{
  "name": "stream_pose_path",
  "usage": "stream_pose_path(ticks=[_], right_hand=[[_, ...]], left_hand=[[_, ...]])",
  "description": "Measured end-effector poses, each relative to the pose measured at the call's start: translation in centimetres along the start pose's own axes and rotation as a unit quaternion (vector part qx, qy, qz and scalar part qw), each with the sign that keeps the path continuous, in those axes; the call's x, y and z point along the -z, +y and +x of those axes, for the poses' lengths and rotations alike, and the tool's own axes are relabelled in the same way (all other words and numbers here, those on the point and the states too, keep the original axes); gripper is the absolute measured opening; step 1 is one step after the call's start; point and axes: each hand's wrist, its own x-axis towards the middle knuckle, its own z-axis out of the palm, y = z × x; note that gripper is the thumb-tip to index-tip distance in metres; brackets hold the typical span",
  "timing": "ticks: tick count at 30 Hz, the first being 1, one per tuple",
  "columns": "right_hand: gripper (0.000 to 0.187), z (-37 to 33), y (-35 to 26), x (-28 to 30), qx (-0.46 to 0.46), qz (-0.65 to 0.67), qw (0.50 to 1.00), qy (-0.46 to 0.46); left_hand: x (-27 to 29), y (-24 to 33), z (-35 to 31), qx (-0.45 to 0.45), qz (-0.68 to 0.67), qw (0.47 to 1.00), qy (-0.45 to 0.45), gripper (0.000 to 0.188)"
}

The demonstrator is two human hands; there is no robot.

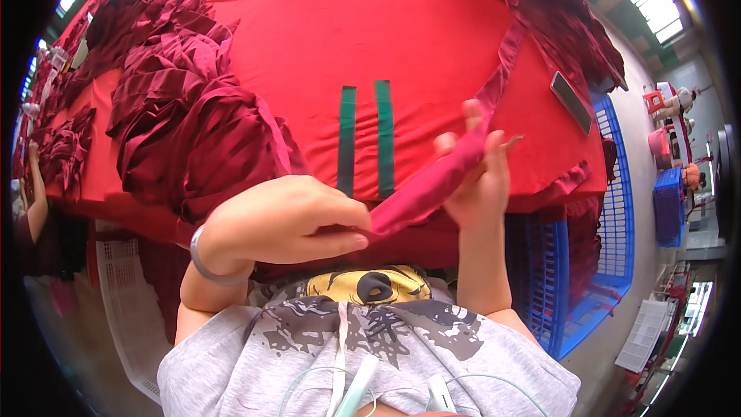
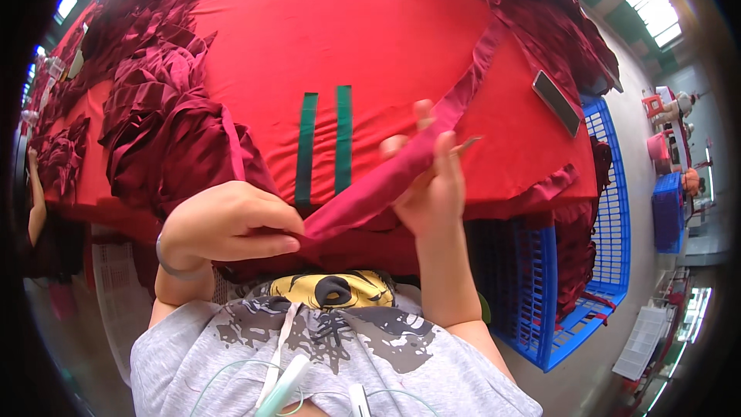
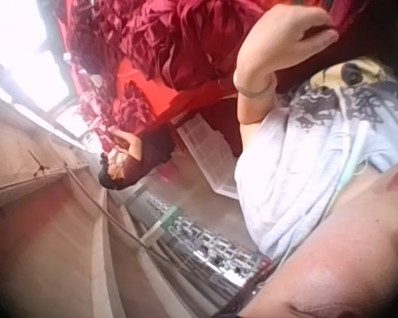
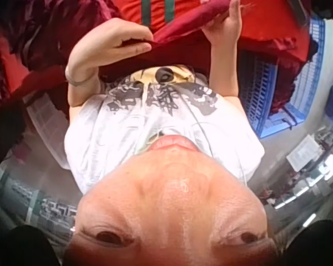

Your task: The person uses a small orange utility knife to cut long strips from a large piece of maroon fabric laid on a red work table. They align the blade with the fabric edge, slice through the material, and pull the cut strip away to reveal the remaining piece, repeating this process multiple times.

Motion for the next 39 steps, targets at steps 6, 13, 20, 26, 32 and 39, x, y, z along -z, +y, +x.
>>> stream_pose_path(ticks=[6,13,20,26,32,39], right_hand=[[0.039,0.0,-12.9,6.7,0.159,-0.012,0.985,0.067],[0.035,-6.5,-27.9,15.8,0.218,-0.219,0.877,0.368],[0.024,-11.4,-41.7,28.0,0.229,-0.332,0.681,0.611],[0.030,-5.1,-42.3,32.8,0.035,-0.360,0.696,0.620],[0.026,-0.5,-39.1,32.1,0.195,-0.213,0.787,0.546],[0.033,-4.9,-30.7,19.3,0.145,-0.713,0.551,0.409]], left_hand=[[3.1,-1.1,-5.7,0.048,-0.115,0.975,0.183,0.010],[3.2,-3.2,-5.7,0.033,-0.097,0.980,0.169,0.018],[1.2,-4.9,-3.8,0.167,0.121,0.948,0.243,0.018],[-2.2,-6.2,-1.5,0.304,0.369,0.841,0.254,0.018],[-3.3,-5.9,-1.3,0.365,0.395,0.813,0.224,0.020],[-6.9,-5.6,0.5,0.189,0.465,0.803,0.320,0.030]])
